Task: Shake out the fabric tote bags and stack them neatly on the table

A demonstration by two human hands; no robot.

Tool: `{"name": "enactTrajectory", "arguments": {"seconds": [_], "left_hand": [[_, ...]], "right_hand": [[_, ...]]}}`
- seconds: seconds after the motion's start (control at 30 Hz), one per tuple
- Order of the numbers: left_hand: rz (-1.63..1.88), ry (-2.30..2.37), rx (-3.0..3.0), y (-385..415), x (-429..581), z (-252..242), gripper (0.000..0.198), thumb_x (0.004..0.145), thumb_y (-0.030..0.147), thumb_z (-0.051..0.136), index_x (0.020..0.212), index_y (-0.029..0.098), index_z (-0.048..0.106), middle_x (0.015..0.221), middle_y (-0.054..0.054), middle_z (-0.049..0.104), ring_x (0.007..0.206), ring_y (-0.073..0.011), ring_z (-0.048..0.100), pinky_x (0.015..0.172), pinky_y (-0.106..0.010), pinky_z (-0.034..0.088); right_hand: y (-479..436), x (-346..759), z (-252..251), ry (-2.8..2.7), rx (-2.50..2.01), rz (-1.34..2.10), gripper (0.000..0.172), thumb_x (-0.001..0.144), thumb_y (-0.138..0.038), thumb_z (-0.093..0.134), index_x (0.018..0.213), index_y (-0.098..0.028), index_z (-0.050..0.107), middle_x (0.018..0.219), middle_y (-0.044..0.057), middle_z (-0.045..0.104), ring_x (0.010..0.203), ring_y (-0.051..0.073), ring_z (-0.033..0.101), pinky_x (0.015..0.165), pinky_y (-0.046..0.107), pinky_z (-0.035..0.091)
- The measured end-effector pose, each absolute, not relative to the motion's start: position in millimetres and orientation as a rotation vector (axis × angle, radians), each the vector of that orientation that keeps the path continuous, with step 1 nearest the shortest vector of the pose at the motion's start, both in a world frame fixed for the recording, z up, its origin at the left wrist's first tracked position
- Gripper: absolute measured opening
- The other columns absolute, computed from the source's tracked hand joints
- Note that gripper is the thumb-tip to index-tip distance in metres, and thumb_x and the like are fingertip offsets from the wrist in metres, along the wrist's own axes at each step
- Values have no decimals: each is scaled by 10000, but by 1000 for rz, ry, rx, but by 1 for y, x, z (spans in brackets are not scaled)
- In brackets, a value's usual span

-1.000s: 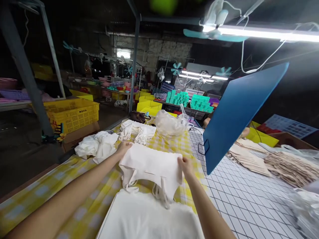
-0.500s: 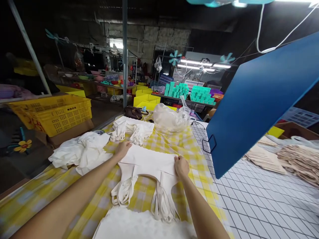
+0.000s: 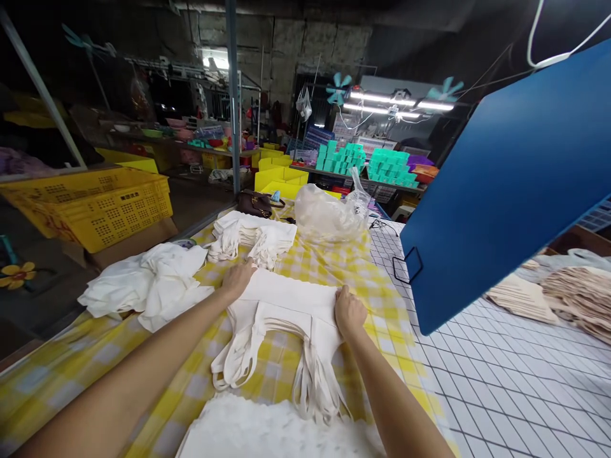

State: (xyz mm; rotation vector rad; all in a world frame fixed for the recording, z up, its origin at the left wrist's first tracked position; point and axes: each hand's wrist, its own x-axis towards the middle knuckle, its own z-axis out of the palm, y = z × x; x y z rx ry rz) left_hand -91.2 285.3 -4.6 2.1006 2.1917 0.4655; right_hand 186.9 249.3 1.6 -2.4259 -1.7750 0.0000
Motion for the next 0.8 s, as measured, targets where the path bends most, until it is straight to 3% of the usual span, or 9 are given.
{"name": "enactTrajectory", "arguments": {"seconds": [0.13, 0.27, 0.4, 0.6, 0.67, 0.8], "left_hand": [[502, 2253, 2182, 274, -85, 3, 355, 881, 255, 400, 1199, 109, 460, 1091, -183, 580, 994, -270, 563, 835, -367, 415], [661, 2027, 2435, 247, -78, 6, 371, 874, 276, 395, 1221, 171, 474, 1221, -118, 527, 1165, -240, 441, 990, -382, 311], [331, 1522, 2409, 226, -79, 3, 422, 897, 415, 321, 1265, 256, 454, 1372, -45, 435, 1279, -197, 344, 1053, -413, 242], [239, 1524, 2285, 200, -78, 32, 475, 905, 339, 331, 1352, 180, 326, 1451, -99, 298, 1341, -206, 237, 1082, -431, 168], [456, 1518, 2337, 174, -75, 45, 467, 879, 276, 398, 1325, 143, 362, 1406, -114, 368, 1303, -198, 306, 1079, -386, 197], [847, 1300, 2382, 79, -74, 56, 304, 852, 217, 447, 1136, 153, 536, 1100, -74, 589, 1038, -175, 534, 914, -314, 408]], "right_hand": [[241, 187, 9, -1757, -2427, -55, 394, 917, -332, 268, 1140, -96, 490, 1034, 198, 588, 912, 290, 592, 708, 381, 413], [223, 193, 8, -2029, -2092, -330, 400, 911, -306, 303, 1249, -144, 441, 1235, 172, 501, 1081, 284, 488, 839, 409, 371], [212, 199, 1, -2350, -1820, -198, 331, 898, -301, 369, 1174, -230, 538, 1264, 79, 529, 1137, 228, 469, 838, 342, 414], [180, 196, 37, -2248, -1887, -130, 372, 892, -289, 371, 1204, -153, 518, 1261, 144, 506, 1116, 268, 490, 873, 383, 409], [148, 196, 54, -2236, -1804, -55, 359, 889, -314, 382, 1168, -154, 541, 1165, 131, 561, 1051, 265, 531, 843, 380, 428], [52, 206, 73, -2235, -1600, 135, 293, 880, -355, 408, 1032, -197, 603, 1038, 83, 601, 894, 218, 595, 716, 331, 474]]}}
